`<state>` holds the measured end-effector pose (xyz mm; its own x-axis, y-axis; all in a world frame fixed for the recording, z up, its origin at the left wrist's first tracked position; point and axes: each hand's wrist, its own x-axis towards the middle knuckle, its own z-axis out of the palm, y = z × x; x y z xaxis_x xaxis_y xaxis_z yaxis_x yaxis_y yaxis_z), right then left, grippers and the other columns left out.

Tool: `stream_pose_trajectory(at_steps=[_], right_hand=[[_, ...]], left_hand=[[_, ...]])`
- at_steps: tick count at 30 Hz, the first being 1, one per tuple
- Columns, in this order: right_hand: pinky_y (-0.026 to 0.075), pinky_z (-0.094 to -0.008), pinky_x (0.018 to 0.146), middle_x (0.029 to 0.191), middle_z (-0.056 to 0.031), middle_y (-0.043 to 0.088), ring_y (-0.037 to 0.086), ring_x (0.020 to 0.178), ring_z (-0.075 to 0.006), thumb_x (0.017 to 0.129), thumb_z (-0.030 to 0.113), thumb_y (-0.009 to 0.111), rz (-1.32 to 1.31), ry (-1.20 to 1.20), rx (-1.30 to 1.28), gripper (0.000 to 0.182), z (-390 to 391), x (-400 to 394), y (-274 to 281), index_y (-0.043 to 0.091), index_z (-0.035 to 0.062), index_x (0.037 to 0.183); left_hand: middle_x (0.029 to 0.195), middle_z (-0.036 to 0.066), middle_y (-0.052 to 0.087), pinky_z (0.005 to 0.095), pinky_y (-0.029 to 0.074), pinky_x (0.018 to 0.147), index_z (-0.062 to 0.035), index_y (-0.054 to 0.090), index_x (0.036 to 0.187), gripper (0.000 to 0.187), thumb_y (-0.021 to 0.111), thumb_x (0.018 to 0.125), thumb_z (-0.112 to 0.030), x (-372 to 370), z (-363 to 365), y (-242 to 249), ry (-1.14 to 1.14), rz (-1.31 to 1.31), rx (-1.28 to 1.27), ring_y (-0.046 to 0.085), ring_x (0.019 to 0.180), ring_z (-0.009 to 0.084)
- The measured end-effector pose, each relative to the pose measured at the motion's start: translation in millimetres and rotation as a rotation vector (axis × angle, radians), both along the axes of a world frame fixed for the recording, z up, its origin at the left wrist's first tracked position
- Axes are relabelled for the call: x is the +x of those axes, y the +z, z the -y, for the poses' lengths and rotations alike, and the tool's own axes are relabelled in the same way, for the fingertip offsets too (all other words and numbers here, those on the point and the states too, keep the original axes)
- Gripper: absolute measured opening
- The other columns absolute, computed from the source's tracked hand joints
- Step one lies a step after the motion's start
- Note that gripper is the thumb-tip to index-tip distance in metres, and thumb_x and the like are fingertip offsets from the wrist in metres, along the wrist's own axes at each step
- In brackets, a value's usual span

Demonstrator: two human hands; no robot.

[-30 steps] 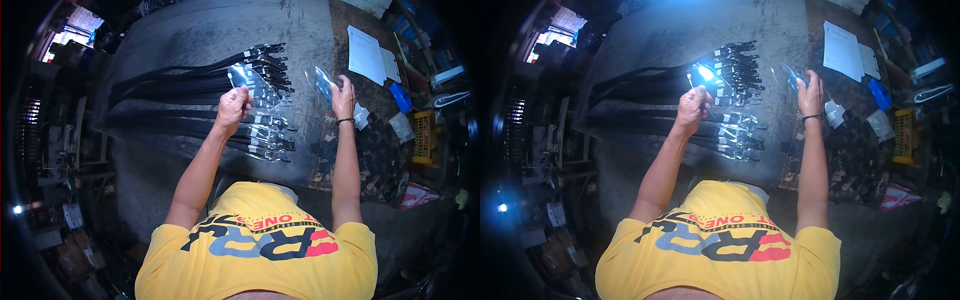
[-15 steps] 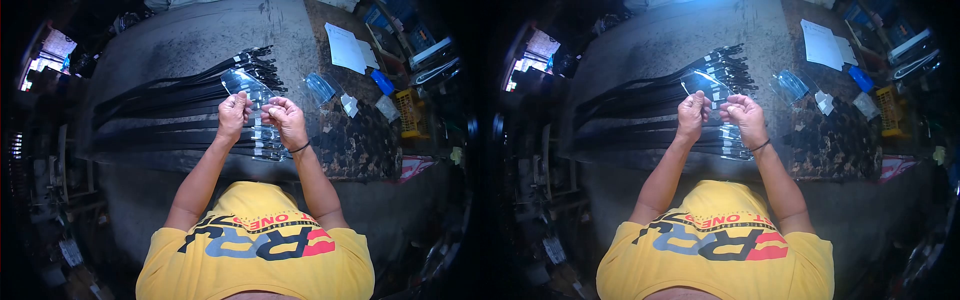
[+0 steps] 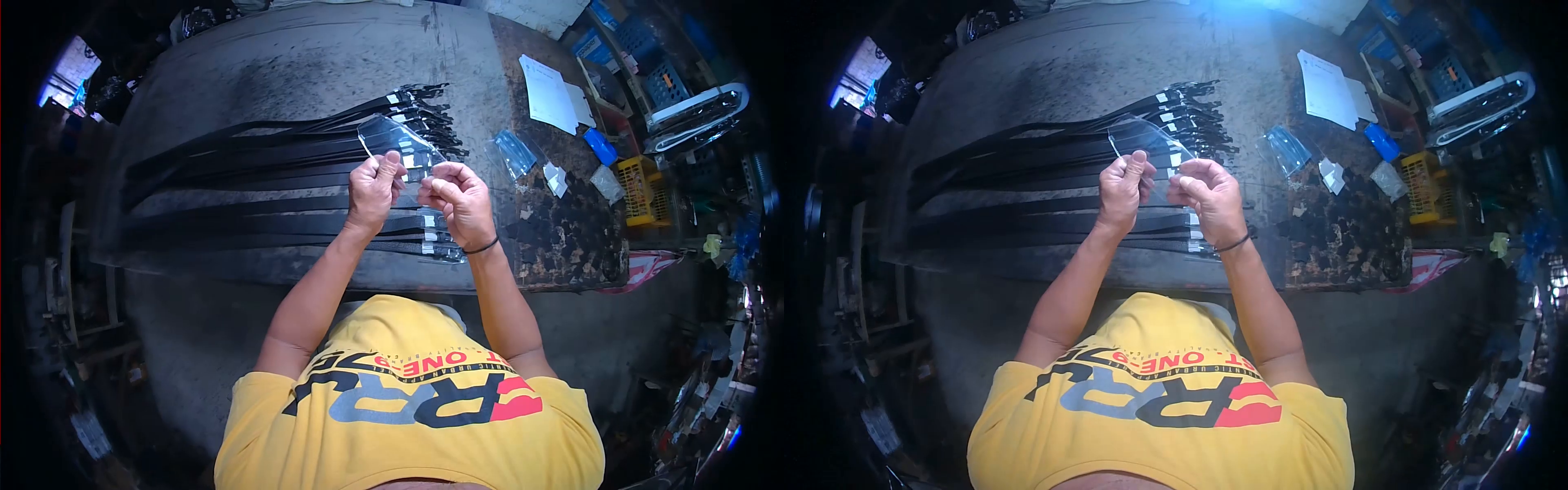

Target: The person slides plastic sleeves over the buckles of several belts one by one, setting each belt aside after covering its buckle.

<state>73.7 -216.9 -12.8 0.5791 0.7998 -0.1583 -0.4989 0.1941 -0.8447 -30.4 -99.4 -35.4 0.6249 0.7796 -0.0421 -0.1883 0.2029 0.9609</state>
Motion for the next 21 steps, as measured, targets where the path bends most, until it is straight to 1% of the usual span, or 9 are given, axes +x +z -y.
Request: stream_pose_trajectory(at_steps=[2,6,9,11,12,14,15,18,21], right_hand=[[0.054,-0.0286,0.069,0.087,-0.0084,0.064,0.063,0.073,-0.0161,0.083,0.002,0.062,0.143,-0.030,0.000,0.012,0.3,1.2,-1.3,0.059,0.0007,0.095],[0.049,-0.0347,0.066,0.082,-0.0088,0.058,0.058,0.077,-0.0265,0.071,-0.003,0.065,1.501,-0.378,-0.041,0.020,-1.8,13.7,2.9,0.066,0.0083,0.086],[0.048,-0.0347,0.067,0.084,-0.0086,0.057,0.057,0.078,-0.0257,0.069,-0.004,0.065,1.696,-0.382,-0.021,0.020,1.4,13.6,4.7,0.066,0.0082,0.085],[0.049,-0.0350,0.068,0.087,-0.0090,0.057,0.058,0.079,-0.0267,0.070,-0.003,0.065,1.742,-0.319,-0.004,0.023,4.6,15.4,1.6,0.066,0.0099,0.089],[0.049,-0.0350,0.068,0.087,-0.0090,0.057,0.058,0.079,-0.0267,0.070,-0.003,0.065,1.740,-0.318,-0.003,0.023,4.8,15.4,-0.5,0.066,0.0099,0.089],[0.050,-0.0326,0.071,0.090,-0.0076,0.059,0.059,0.081,-0.0222,0.077,0.001,0.064,1.167,-0.223,-0.098,0.025,4.7,16.0,-6.0,0.063,0.0081,0.100],[0.051,-0.0289,0.072,0.095,-0.0084,0.061,0.060,0.082,-0.0164,0.084,0.006,0.062,0.533,-0.122,-0.039,0.027,2.3,13.7,-8.9,0.057,0.0022,0.110],[0.054,-0.0272,0.074,0.095,-0.0097,0.062,0.063,0.081,-0.0142,0.088,0.006,0.059,0.143,0.055,-0.009,0.028,4.2,24.8,-6.1,0.052,-0.0033,0.114],[0.055,-0.0278,0.069,0.090,-0.0101,0.064,0.064,0.075,-0.0146,0.086,0.004,0.061,0.142,0.077,-0.037,0.025,2.8,27.3,-0.8,0.055,-0.0027,0.109]], left_hand=[[0.063,0.001,0.056,0.0184,0.038,0.044,-0.0046,0.060,0.081,0.036,0.058,0.090,-0.039,1.4,0.3,1.1,-0.022,-0.002,0.002,0.049,0.051,0.0050],[0.094,0.009,0.060,0.0189,0.046,0.053,-0.0015,0.052,0.112,0.058,0.052,0.088,-0.055,-1.5,4.3,3.2,-0.091,-0.092,-0.013,0.055,0.065,0.0073],[0.103,0.012,0.062,0.0202,0.050,0.054,0.0009,0.051,0.118,0.057,0.052,0.090,-0.049,-8.5,15.3,15.1,-0.255,0.138,-0.394,0.060,0.069,0.0089],[0.098,0.011,0.063,0.0194,0.048,0.052,0.0006,0.054,0.113,0.050,0.054,0.091,-0.044,-5.1,10.5,14.7,-0.248,0.125,-0.358,0.059,0.065,0.0084],[0.093,0.010,0.065,0.0186,0.047,0.050,0.0002,0.058,0.108,0.043,0.056,0.091,-0.040,-2.0,7.8,14.6,-0.244,0.118,-0.323,0.058,0.062,0.0079],[0.080,0.005,0.064,0.0171,0.044,0.046,-0.0023,0.062,0.097,0.030,0.058,0.091,-0.031,3.1,5.8,11.9,-0.163,0.105,-0.311,0.055,0.056,0.0065],[0.077,0.003,0.062,0.0169,0.043,0.045,-0.0031,0.062,0.096,0.028,0.058,0.091,-0.030,3.4,4.1,12.0,-0.143,0.076,-0.284,0.054,0.055,0.0059],[0.069,-0.001,0.058,0.0166,0.041,0.042,-0.0044,0.063,0.092,0.024,0.058,0.091,-0.028,7.1,4.5,12.5,-0.122,0.032,-0.249,0.052,0.054,0.0048],[0.068,0.000,0.058,0.0166,0.040,0.042,-0.0047,0.063,0.091,0.024,0.059,0.091,-0.028,10.4,3.1,10.3,-0.136,0.006,-0.191,0.051,0.052,0.0047]])
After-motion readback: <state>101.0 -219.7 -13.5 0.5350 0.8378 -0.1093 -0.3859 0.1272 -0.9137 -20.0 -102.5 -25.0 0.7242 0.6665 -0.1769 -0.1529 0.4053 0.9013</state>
